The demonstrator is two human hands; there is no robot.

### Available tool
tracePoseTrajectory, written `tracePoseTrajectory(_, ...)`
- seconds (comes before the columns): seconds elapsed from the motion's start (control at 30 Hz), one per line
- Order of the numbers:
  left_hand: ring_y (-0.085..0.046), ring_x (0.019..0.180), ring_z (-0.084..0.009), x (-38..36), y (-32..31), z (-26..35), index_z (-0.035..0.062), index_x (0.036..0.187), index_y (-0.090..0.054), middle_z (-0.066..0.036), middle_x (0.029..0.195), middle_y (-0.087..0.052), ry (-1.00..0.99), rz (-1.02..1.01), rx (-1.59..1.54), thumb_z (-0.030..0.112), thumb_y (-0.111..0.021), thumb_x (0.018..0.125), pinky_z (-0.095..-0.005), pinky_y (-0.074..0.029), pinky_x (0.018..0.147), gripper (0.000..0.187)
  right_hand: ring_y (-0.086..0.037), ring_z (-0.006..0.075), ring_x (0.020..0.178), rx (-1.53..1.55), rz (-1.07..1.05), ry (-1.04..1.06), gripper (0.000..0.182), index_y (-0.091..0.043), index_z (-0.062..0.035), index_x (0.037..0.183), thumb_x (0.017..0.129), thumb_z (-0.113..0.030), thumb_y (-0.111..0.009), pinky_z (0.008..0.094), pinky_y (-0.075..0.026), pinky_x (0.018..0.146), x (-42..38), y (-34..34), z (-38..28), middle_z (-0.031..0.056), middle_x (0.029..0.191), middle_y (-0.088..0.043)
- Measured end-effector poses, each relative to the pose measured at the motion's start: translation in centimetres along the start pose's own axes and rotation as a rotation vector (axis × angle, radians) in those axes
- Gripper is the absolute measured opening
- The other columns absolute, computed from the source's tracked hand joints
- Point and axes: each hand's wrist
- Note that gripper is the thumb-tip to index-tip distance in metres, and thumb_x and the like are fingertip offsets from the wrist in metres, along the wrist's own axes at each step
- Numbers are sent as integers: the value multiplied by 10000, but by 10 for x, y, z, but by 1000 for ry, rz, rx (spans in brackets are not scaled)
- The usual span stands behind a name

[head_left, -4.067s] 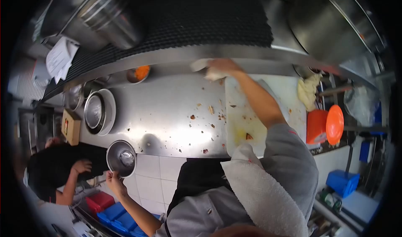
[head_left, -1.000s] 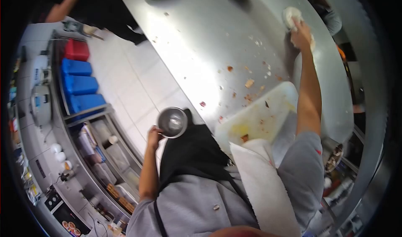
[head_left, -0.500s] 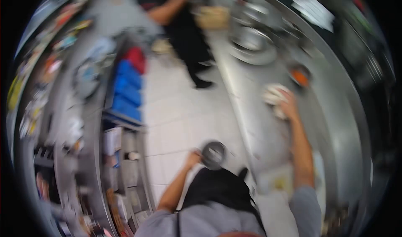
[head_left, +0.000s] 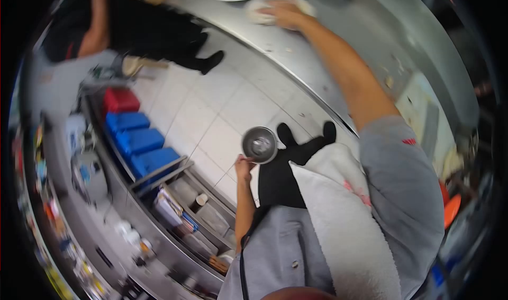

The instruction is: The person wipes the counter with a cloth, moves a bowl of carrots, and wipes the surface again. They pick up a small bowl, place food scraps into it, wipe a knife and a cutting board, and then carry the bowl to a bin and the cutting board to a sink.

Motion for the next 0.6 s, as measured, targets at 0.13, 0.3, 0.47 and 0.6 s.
tracePoseTrajectory(0.13,-628,674,-227,19,-19,34,87,713,-426,-103,750,-598,13,-99,108,-25,-403,802,-391,-581,664,145,-357,220,1276,190,-53,111,512,-606,-307,1169,735,-45,-534,451,-219,1053,-10,8,-28,12,1378,-428)
tracePoseTrajectory(0.3,-562,561,-140,31,-82,80,134,673,-410,-44,651,-549,-67,-240,185,-48,-513,763,-295,-509,493,227,-436,217,1174,305,-170,342,444,-712,-226,981,610,-6,-609,371,-279,986,-68,26,-38,-7,1263,-527)
tracePoseTrajectory(0.47,-583,594,-138,23,-139,106,134,674,-417,-39,679,-581,-91,-396,243,-32,-539,762,-306,-532,557,224,-445,221,1156,356,-175,392,393,-733,-205,896,588,4,-606,380,-280,982,-145,28,-20,8,1191,-571)
tracePoseTrajectory(0.6,-589,615,-133,-3,-167,108,137,670,-391,-29,678,-564,-83,-487,300,-23,-557,759,-302,-532,551,247,-449,225,1150,411,-241,360,399,-738,-191,871,579,31,-582,384,-286,985,-203,63,-10,15,1176,-582)
Point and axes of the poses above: each hand's wrist, its own x-axis towards the middle knuckle, its own y-axis out of the back of the hand, z = x × y
